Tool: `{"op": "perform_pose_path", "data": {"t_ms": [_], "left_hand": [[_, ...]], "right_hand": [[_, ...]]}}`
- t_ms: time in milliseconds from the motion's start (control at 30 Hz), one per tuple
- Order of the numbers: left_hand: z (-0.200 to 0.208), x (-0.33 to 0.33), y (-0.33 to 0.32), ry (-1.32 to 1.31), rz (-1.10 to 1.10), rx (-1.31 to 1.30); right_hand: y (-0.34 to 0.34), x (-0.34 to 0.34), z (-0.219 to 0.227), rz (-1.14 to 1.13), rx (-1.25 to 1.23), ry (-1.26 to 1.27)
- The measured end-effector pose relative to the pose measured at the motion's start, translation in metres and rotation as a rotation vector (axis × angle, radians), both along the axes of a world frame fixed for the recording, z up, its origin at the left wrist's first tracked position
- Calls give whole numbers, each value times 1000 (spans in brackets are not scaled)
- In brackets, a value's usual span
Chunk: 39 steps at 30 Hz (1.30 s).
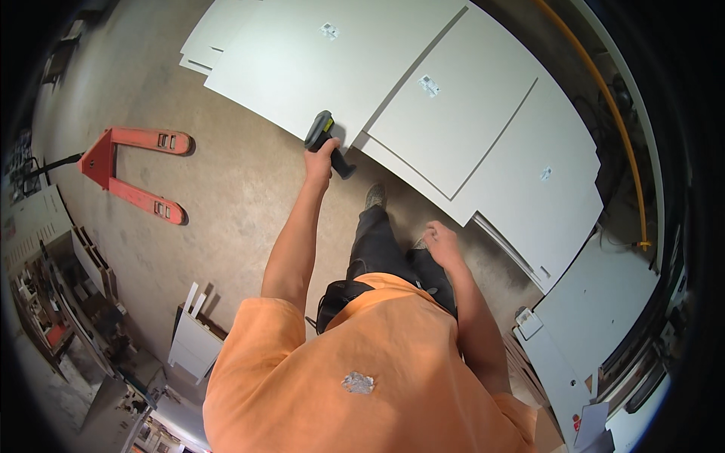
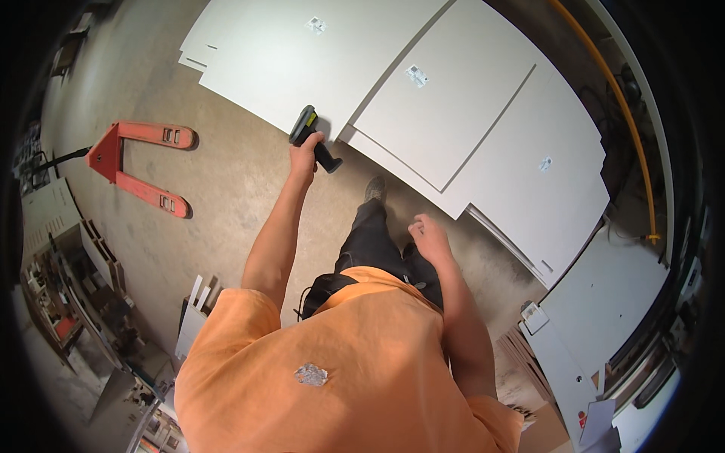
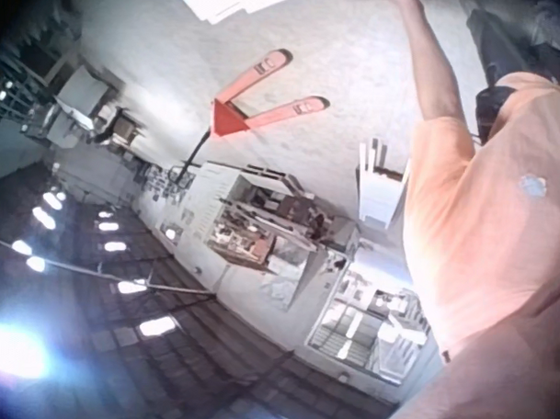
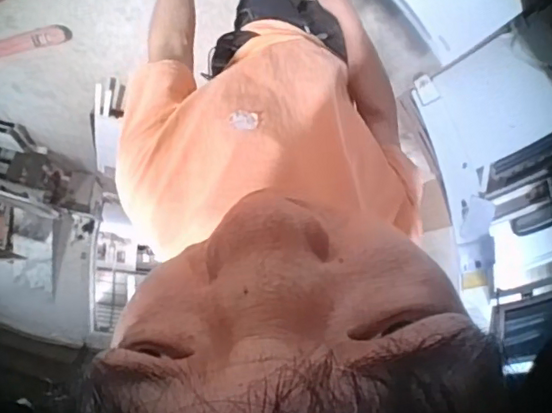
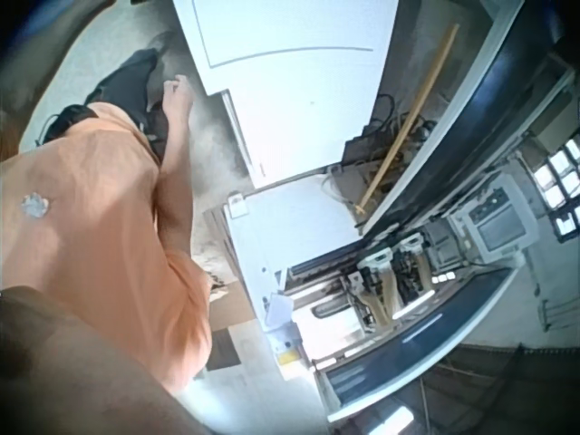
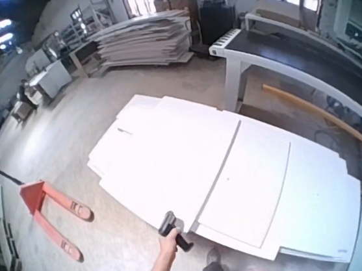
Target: The person repeatedly picks up white rectangular panels, scans them with a handheld barcode scanner, and places them on a worktable or stacks them on the floor. The person also removes a label from one panel and uses a yellow tool to scrape the worktable surface.
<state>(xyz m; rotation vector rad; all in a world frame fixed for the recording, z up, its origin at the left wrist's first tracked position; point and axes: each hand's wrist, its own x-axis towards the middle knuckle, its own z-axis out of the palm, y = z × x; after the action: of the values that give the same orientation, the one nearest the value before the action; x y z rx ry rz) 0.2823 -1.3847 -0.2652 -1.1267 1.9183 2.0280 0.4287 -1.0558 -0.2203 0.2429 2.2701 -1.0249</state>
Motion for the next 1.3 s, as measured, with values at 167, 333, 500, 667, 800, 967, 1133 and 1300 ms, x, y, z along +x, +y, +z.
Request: {"op": "perform_pose_path", "data": {"t_ms": [167, 333, 500, 667, 800, 967, 1133, 1300], "left_hand": [[4, 40, 12, 38, 3, 12], [23, 130, 21, -35, -72, 80], [63, 234, 23, -126, -29, 132], [107, 347, 35, -170, 111, 150], [138, 437, 34, -188, 252, 227], [148, 536, 24, -62, 493, 227], [144, 625, -33, 38, 566, 231], [141, 723, -114, 166, 714, 269]], "right_hand": [[-27, -61, 12, -19, -75, 81], [-33, -73, 14, -9, -145, -67], [-34, -55, -5, -291, -454, -341], [-24, -41, -9, -661, -1220, -369], [1, -38, 9, -798, -1259, -303], [-8, 14, 44, -666, -1202, -280], [-88, 79, 77, -559, -1146, -275], [-217, 151, 88, -422, -1132, -264]]}}
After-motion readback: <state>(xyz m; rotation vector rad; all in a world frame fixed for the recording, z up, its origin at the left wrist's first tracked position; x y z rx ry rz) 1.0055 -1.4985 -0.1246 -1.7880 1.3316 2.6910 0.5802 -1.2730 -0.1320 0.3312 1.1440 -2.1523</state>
